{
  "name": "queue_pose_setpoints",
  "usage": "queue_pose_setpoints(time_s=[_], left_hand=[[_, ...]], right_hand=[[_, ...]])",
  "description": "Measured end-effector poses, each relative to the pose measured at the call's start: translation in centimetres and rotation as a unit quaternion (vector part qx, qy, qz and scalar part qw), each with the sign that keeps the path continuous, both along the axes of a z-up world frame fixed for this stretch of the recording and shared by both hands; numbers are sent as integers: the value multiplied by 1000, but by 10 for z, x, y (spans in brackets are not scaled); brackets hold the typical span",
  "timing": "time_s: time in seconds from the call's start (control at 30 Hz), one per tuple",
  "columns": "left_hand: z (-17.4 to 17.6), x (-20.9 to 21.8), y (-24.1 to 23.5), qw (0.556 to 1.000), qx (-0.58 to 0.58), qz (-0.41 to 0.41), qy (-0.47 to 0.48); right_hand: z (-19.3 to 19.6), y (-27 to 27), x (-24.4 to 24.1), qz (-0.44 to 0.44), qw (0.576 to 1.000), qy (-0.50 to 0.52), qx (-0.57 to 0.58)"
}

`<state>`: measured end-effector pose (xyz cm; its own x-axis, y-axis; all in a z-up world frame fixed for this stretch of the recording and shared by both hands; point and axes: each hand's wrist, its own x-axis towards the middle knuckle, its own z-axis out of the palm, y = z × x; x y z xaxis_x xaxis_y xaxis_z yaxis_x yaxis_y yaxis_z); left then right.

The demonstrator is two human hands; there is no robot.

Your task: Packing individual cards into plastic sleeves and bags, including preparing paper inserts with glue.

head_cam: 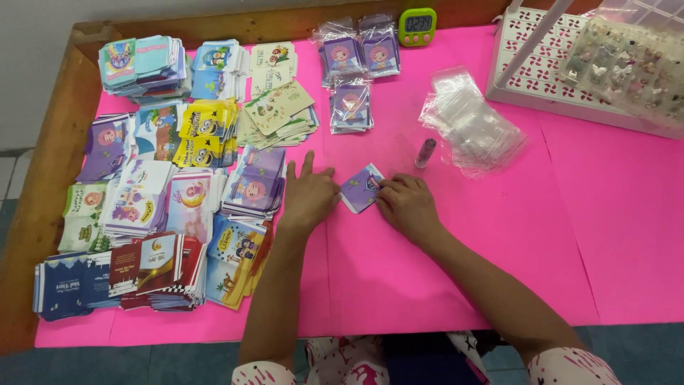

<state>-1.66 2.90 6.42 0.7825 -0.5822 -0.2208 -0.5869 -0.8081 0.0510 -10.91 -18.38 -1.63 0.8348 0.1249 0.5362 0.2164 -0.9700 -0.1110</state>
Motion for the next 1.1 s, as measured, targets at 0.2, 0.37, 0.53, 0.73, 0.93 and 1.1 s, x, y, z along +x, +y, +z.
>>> queue_pose_setpoints(time_s=[0.2,0.37,0.53,0.73,0.93,1.1], left_hand=[[-32,15,-9,984,-164,39,-58],[-40,18,-8,962,-253,97,3],[-48,22,-8,951,-288,107,17],[-58,31,-3,926,-372,62,20],[-75,44,2,903,-430,-20,1],[-78,45,3,888,-459,-24,16]], right_hand=[[-3,-5,3,15,998,1,65],[-14,-9,7,26,992,15,123],[-22,-16,13,37,983,23,180],[0,-12,12,29,962,36,271],[8,-13,10,37,943,51,327],[-24,-19,15,0,939,62,338]])
